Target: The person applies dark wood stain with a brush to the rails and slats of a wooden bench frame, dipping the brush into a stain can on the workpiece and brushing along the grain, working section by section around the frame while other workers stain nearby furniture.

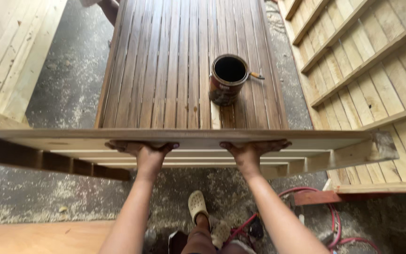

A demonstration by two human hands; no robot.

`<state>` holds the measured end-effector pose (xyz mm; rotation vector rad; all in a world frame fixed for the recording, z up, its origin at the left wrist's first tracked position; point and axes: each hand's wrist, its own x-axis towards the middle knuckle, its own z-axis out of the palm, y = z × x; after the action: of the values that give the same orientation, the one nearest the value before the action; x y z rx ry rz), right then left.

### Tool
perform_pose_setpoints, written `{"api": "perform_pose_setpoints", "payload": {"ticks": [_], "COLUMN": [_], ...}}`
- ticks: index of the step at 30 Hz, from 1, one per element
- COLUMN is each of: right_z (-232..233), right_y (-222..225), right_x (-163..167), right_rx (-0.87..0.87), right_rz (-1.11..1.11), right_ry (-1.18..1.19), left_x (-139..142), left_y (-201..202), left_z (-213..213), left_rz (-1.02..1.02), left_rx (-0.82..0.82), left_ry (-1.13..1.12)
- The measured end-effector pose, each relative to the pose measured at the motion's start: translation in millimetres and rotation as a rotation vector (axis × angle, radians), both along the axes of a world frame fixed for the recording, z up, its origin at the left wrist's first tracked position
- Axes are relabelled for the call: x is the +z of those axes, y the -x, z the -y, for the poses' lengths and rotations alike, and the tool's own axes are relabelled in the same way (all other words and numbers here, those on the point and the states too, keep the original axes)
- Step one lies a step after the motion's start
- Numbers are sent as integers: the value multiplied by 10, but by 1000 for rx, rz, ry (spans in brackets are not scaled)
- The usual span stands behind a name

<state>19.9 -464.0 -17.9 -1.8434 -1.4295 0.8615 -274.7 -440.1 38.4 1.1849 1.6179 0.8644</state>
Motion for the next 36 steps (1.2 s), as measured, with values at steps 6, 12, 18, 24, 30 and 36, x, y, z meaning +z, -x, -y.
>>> {"api": "perform_pose_setpoints", "payload": {"ticks": [6, 12, 18, 24, 30, 36], "right_z": [-107, -85, -105, -16, -71, -6], "right_y": [1, -31, 1, 56, 105, 124], "right_x": [-206, -311, -169, -134, -269, -336], "right_rx": [-149, -75, -103, -126, -105, -212], "right_rz": [1033, 50, -150, -69, -66, -82], "right_ry": [-50, -384, -94, 162, -181, 203], "left_x": [-128, -289, -398, -266, -30, -482], "left_y": [-52, -46, -84, -33, 24, 115], "left_z": [-82, -55, -76, 36, 23, 62], "left_rz": [110, 86, 238, 179, -293, 244], "left_rx": [93, 105, 126, 93, 132, 163], "left_ry": [47, -58, -8, 38, -84, 6]}}
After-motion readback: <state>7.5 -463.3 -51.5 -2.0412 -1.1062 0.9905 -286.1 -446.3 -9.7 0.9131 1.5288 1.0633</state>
